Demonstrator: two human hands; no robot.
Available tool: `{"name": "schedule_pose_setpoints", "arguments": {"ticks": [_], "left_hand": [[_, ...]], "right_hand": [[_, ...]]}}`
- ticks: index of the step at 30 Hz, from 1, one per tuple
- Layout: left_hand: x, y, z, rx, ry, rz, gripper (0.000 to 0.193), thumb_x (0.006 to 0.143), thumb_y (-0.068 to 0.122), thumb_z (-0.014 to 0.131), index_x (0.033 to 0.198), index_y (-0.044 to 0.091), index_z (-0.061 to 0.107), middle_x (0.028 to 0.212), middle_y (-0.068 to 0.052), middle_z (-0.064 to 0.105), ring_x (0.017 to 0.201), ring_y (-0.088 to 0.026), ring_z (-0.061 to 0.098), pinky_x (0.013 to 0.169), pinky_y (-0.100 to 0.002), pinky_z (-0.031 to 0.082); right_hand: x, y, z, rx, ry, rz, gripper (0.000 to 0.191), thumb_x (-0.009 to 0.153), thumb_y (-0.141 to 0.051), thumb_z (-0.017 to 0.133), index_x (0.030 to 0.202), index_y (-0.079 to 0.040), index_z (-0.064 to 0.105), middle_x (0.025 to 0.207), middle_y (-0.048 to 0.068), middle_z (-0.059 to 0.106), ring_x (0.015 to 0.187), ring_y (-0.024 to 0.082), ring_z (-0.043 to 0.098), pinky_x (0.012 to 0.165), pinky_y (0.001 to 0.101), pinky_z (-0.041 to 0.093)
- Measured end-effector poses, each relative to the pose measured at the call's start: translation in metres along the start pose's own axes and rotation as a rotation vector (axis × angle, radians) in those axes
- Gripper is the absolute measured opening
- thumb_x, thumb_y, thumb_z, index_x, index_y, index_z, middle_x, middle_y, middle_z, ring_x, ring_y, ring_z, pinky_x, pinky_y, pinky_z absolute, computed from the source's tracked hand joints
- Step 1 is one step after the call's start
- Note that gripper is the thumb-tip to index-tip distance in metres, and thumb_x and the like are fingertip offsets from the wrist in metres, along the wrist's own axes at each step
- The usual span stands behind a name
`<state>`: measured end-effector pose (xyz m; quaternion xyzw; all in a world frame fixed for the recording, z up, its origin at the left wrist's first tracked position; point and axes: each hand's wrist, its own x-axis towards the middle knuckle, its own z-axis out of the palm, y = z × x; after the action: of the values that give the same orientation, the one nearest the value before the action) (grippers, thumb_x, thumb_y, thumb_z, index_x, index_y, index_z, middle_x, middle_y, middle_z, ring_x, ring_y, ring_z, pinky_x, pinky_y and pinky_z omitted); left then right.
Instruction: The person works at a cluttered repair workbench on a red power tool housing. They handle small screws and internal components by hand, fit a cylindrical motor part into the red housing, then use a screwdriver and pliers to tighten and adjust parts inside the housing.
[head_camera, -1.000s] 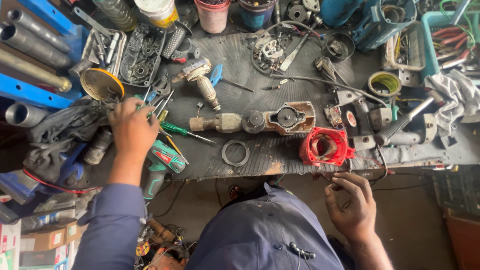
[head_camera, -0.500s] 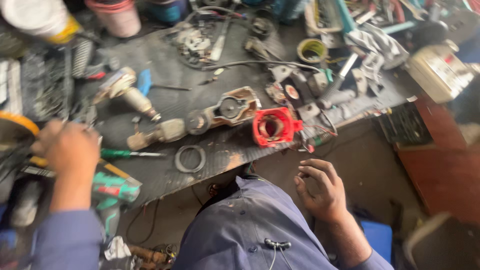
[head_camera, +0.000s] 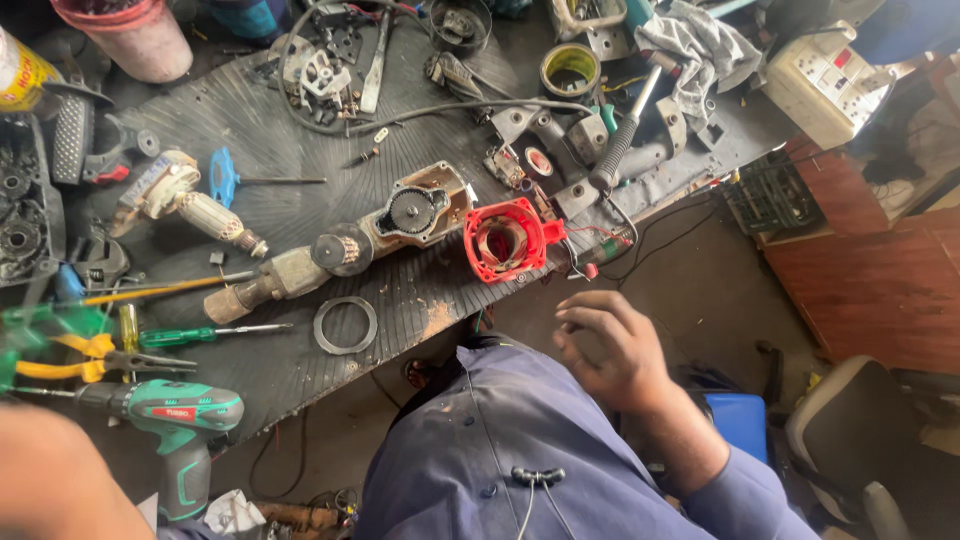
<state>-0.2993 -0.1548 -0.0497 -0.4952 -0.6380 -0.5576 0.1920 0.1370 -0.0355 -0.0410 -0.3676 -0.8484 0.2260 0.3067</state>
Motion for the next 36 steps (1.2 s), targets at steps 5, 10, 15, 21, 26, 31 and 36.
{"name": "schedule_pose_setpoints", "arguments": {"ticks": [5,10,15,21,26,31,36], "left_hand": [[0.002,0.077,0.009,-0.429,-0.463,0.141,0.024,0.087,0.008,0.073,0.11,0.009,0.067,0.096,-0.004,0.074,0.084,-0.023,0.072,0.075,-0.038,0.058],[-0.013,0.15,0.058,-0.604,-0.711,0.02,0.032,0.088,0.012,0.081,0.116,0.01,0.066,0.104,-0.003,0.075,0.091,-0.019,0.075,0.079,-0.033,0.061],[-0.057,0.162,0.059,-0.344,-0.79,-0.107,0.059,0.078,0.029,0.078,0.129,0.006,0.06,0.125,-0.017,0.067,0.113,-0.035,0.065,0.094,-0.042,0.052],[-0.152,0.161,0.06,-0.162,-0.949,-0.702,0.05,0.087,0.016,0.074,0.136,0.015,0.063,0.113,-0.012,0.073,0.102,-0.029,0.073,0.087,-0.036,0.057],[-0.214,0.176,0.072,0.068,-0.903,-0.764,0.046,0.084,0.024,0.076,0.128,0.02,0.066,0.117,-0.008,0.076,0.104,-0.028,0.074,0.086,-0.036,0.059],[-0.246,0.208,0.105,0.186,-0.871,-1.057,0.045,0.087,0.033,0.07,0.131,0.023,0.067,0.119,-0.009,0.075,0.102,-0.028,0.075,0.083,-0.037,0.059],[-0.259,0.233,0.136,0.233,-0.796,-1.254,0.044,0.089,0.032,0.069,0.132,0.022,0.066,0.118,-0.011,0.075,0.104,-0.032,0.073,0.085,-0.04,0.058]], "right_hand": [[0.026,-0.028,0.022,0.438,-0.358,0.114,0.048,0.088,-0.018,0.081,0.13,-0.004,0.063,0.119,0.013,0.066,0.099,0.028,0.072,0.086,0.0353,0.061],[0.04,-0.044,0.047,0.575,-0.711,-0.061,0.05,0.094,-0.025,0.077,0.135,-0.003,0.06,0.122,0.016,0.064,0.108,0.035,0.069,0.092,0.0407,0.056],[0.049,-0.024,0.047,0.752,-0.698,-0.036,0.023,0.096,-0.017,0.076,0.114,-0.003,0.071,0.115,0.013,0.072,0.107,0.031,0.073,0.093,0.0399,0.059],[0.094,0.028,0.005,0.36,-0.482,-0.401,0.015,0.086,-0.014,0.085,0.097,-0.01,0.075,0.101,0.004,0.076,0.09,0.023,0.074,0.077,0.0374,0.057],[0.154,0.094,-0.016,0.108,-0.374,-0.106,0.061,0.074,-0.015,0.089,0.126,0.001,0.062,0.124,0.019,0.065,0.115,0.035,0.065,0.094,0.0422,0.053],[0.159,0.135,0.01,0.397,-0.731,0.056,0.07,0.076,-0.017,0.088,0.138,-0.003,0.059,0.138,0.016,0.064,0.126,0.028,0.065,0.1,0.0367,0.053],[0.133,0.167,0.023,0.504,-0.681,-0.176,0.071,0.081,-0.025,0.088,0.139,-0.002,0.055,0.141,0.018,0.062,0.134,0.03,0.061,0.111,0.0396,0.049]]}}
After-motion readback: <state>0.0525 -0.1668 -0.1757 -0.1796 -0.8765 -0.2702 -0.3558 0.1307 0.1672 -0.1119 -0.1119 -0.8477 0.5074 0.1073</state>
